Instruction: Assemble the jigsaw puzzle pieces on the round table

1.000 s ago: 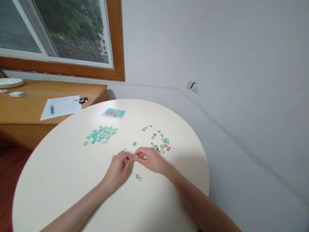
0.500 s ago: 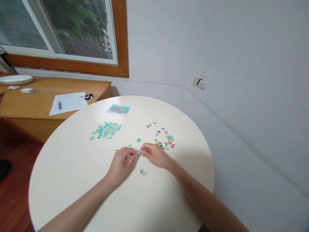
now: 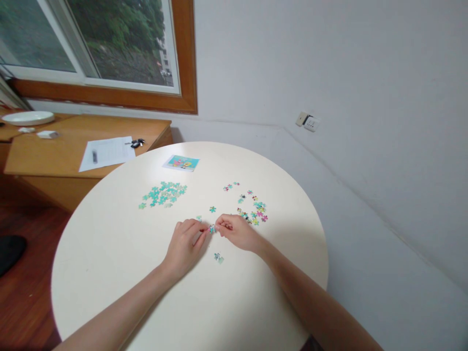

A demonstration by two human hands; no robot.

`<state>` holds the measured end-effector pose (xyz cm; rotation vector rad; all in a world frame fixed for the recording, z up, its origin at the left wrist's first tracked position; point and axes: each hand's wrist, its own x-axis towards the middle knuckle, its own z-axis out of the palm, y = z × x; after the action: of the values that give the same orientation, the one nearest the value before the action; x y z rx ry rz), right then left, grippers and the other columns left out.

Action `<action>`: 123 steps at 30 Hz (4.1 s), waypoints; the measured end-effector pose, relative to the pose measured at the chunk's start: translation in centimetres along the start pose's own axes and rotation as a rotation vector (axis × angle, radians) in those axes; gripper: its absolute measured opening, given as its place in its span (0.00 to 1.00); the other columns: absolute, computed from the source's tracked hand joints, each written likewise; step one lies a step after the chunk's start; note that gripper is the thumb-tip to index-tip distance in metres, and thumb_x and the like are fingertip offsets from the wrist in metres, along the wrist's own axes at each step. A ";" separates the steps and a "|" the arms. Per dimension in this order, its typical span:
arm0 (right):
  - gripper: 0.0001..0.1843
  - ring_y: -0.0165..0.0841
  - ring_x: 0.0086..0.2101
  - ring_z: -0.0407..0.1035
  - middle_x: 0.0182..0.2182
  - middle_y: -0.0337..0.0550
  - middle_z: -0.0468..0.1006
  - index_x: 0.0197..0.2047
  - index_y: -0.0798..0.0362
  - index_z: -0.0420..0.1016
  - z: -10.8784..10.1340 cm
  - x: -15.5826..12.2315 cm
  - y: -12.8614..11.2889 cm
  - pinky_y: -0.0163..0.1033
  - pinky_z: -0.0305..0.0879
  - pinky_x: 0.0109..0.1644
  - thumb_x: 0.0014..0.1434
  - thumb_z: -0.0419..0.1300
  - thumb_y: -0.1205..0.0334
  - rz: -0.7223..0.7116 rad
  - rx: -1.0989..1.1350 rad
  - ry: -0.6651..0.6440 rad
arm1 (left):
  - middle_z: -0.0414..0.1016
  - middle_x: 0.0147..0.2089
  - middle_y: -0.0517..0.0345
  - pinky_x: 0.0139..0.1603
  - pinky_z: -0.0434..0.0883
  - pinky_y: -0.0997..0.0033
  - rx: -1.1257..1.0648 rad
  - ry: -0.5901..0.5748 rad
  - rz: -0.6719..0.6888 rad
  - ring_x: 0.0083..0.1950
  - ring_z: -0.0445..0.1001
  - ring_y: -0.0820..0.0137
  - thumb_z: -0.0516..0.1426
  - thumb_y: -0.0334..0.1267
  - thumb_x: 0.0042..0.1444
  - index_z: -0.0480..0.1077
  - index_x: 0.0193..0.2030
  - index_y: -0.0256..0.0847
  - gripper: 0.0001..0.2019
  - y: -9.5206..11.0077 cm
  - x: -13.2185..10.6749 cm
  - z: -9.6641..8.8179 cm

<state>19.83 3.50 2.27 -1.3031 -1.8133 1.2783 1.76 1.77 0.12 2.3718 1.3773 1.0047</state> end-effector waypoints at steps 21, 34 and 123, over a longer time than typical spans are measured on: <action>0.06 0.24 0.23 0.58 0.20 0.33 0.66 0.31 0.55 0.71 0.0 0.0 0.5 0.30 0.54 0.27 0.56 0.54 0.64 -0.074 -0.088 0.019 | 0.75 0.32 0.56 0.38 0.64 0.66 -0.028 -0.004 -0.053 0.34 0.70 0.68 0.49 0.39 0.60 0.72 0.33 0.43 0.11 0.0 0.1 -0.1; 0.07 0.24 0.22 0.57 0.20 0.33 0.65 0.31 0.55 0.72 -0.2 -0.2 0.1 0.30 0.53 0.28 0.57 0.53 0.66 -0.089 -0.209 0.021 | 0.75 0.31 0.57 0.37 0.64 0.66 -0.048 -0.019 -0.059 0.33 0.70 0.67 0.50 0.39 0.59 0.72 0.31 0.43 0.11 0.1 0.2 -0.2; 0.12 0.24 0.18 0.54 0.16 0.32 0.63 0.26 0.53 0.66 0.3 -0.2 -0.6 0.32 0.49 0.23 0.56 0.53 0.56 0.021 -0.048 0.009 | 0.70 0.27 0.59 0.33 0.66 0.72 -0.304 0.056 -0.071 0.30 0.67 0.73 0.52 0.35 0.58 0.69 0.31 0.40 0.07 0.3 0.6 -1.1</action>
<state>19.43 3.19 2.71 -1.3551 -1.8393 1.2446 1.43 2.00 1.36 2.0743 1.2180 1.1754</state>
